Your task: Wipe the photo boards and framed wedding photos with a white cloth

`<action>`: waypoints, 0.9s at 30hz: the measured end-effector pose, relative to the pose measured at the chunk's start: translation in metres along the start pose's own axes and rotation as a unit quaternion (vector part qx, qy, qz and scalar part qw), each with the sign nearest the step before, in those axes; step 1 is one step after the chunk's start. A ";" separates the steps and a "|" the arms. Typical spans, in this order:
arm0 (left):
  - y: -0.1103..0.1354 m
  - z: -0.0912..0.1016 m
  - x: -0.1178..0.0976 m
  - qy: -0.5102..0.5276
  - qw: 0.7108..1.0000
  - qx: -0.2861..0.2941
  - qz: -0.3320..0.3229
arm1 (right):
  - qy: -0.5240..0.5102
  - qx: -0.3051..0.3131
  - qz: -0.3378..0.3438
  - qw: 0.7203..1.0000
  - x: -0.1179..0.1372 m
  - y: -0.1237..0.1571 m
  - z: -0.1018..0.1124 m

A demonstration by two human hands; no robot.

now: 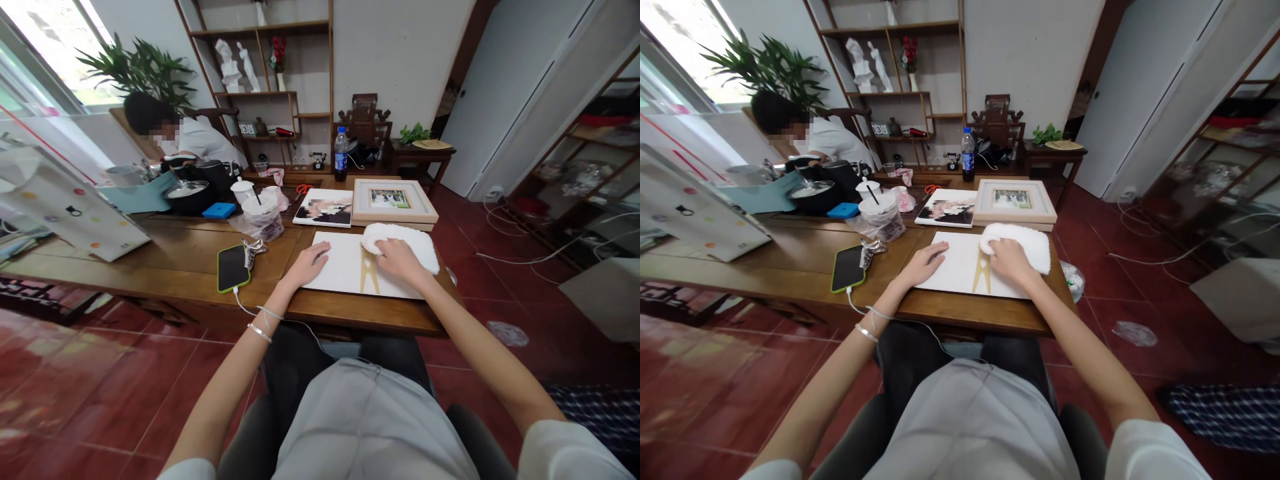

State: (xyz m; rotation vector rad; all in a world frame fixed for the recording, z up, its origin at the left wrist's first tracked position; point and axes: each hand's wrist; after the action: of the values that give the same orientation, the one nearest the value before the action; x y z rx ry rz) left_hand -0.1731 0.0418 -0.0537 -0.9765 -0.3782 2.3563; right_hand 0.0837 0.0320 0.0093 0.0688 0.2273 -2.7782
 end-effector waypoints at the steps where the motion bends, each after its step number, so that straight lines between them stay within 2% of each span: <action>1: 0.000 0.000 0.000 0.002 1.000 0.000 0.000 | -0.013 -0.001 0.006 1.000 0.003 -0.004 -0.001; 8: 0.000 0.000 -0.001 0.007 1.000 -0.005 0.004 | -0.067 -0.004 0.055 0.996 -0.006 -0.017 -0.008; 12: 0.000 0.000 0.000 0.004 1.000 -0.004 0.006 | -0.050 0.023 0.064 0.996 -0.010 -0.008 0.001; 15: 0.000 0.000 0.000 0.003 1.000 -0.004 0.005 | -0.015 0.063 0.073 0.995 -0.007 0.010 0.015; 18: 0.001 0.000 -0.001 -0.002 1.000 -0.007 0.002 | 0.001 0.104 0.114 0.988 0.002 0.041 0.030; 23: 0.001 -0.001 -0.001 -0.004 1.000 -0.005 -0.001 | 0.001 0.125 0.143 0.982 0.017 0.091 0.046; 27: 0.001 -0.001 -0.001 -0.005 1.000 -0.005 -0.003 | -0.004 0.123 0.122 0.985 0.010 0.091 0.043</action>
State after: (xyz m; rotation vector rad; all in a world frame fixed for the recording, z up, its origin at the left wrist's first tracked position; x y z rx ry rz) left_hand -0.1721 0.0407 -0.0541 -0.9676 -0.3977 2.3561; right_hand 0.1049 -0.0630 0.0377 0.1369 -0.1204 -2.5465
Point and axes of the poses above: each hand's wrist, its own y-axis away from the middle knuckle, its own z-axis out of the back of the hand, x = y × z, and after that the axes turned 2 degrees about -z, right-handed
